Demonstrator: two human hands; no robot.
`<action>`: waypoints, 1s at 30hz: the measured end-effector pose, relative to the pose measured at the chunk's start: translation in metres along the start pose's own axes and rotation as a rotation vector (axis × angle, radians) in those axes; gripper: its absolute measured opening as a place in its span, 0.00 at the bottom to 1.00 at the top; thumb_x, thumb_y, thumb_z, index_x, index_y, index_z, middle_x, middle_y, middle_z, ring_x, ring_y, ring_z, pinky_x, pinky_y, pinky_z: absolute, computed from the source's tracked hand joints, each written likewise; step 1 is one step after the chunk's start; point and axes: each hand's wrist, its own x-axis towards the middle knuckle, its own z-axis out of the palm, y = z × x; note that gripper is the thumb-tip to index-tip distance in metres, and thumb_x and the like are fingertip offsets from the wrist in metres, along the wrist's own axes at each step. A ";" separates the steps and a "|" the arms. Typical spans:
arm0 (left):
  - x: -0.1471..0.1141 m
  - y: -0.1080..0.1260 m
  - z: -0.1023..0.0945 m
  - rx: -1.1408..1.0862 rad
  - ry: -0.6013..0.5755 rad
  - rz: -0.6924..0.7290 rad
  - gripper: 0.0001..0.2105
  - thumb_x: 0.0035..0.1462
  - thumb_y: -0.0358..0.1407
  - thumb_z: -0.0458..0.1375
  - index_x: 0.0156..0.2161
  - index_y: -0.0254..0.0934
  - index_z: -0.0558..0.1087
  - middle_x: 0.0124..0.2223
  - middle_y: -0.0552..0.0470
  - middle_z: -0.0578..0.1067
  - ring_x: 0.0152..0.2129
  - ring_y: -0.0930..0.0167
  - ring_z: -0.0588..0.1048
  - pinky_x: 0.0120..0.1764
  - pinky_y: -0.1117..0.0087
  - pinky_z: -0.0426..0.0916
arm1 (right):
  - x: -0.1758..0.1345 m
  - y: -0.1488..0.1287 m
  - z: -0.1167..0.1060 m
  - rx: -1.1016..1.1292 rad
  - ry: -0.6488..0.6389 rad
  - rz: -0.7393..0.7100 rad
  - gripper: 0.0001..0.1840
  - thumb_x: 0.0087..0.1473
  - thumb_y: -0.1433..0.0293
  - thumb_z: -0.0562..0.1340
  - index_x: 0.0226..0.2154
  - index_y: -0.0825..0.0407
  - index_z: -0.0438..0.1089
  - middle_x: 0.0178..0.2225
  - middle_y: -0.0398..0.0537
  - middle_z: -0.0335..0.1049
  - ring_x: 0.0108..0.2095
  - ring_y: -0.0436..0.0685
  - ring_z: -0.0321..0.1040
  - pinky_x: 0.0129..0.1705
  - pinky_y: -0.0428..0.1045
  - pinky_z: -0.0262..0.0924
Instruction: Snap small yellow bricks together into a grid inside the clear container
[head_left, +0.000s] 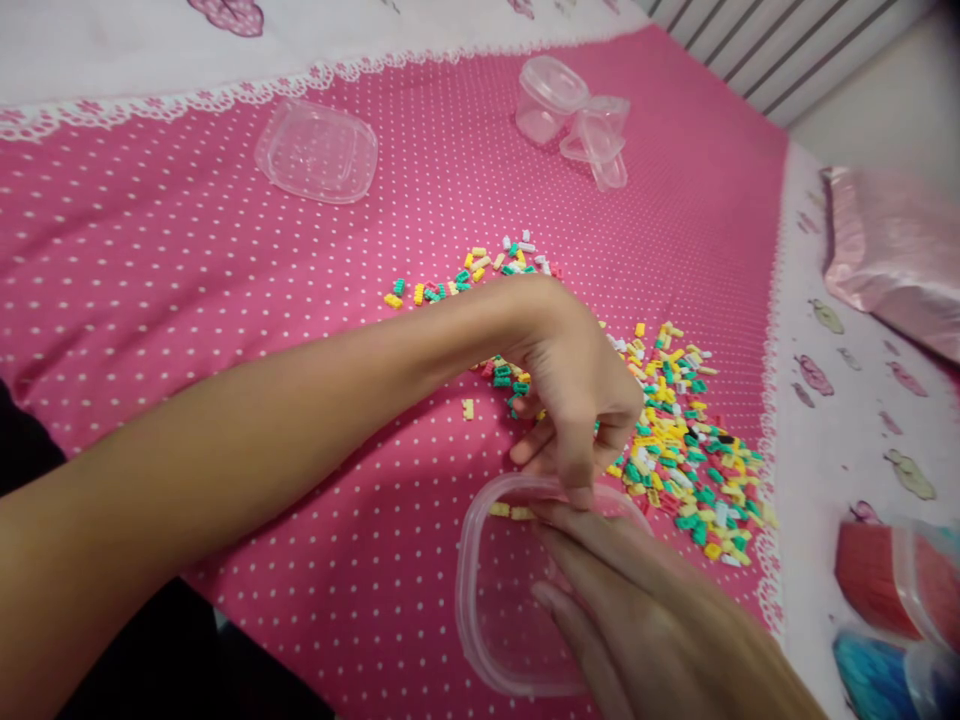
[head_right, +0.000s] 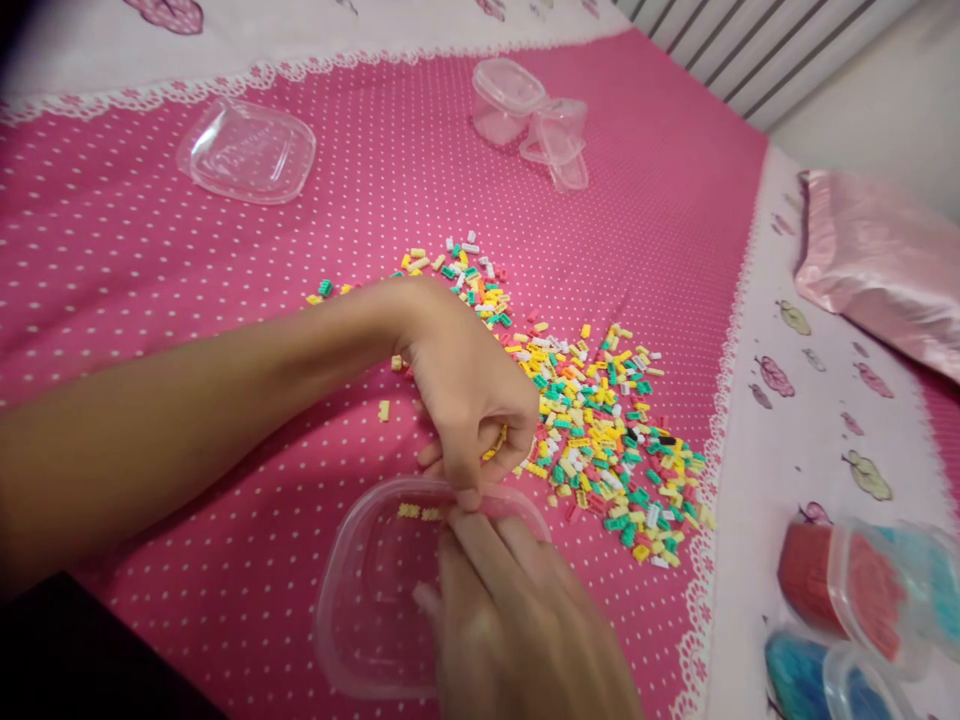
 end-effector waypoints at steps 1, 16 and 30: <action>0.000 0.000 0.000 -0.002 0.001 0.002 0.10 0.40 0.37 0.72 0.21 0.38 0.75 0.25 0.52 0.79 0.27 0.66 0.78 0.29 0.71 0.66 | 0.001 0.000 -0.001 0.004 -0.006 -0.009 0.22 0.62 0.77 0.53 0.53 0.55 0.75 0.53 0.49 0.77 0.49 0.64 0.77 0.46 0.56 0.78; 0.000 0.000 0.001 -0.036 0.020 -0.030 0.09 0.39 0.33 0.72 0.21 0.37 0.76 0.25 0.50 0.79 0.28 0.64 0.78 0.31 0.69 0.68 | -0.007 0.001 0.010 -0.099 -0.044 -0.059 0.29 0.58 0.82 0.52 0.57 0.51 0.73 0.57 0.53 0.73 0.48 0.65 0.78 0.45 0.56 0.78; 0.000 0.002 0.004 -0.173 0.097 -0.069 0.10 0.30 0.26 0.73 0.21 0.36 0.77 0.22 0.53 0.78 0.24 0.64 0.78 0.27 0.72 0.66 | -0.014 0.009 0.010 -0.251 -0.018 -0.118 0.29 0.58 0.80 0.52 0.60 0.56 0.69 0.53 0.54 0.76 0.43 0.64 0.80 0.38 0.54 0.79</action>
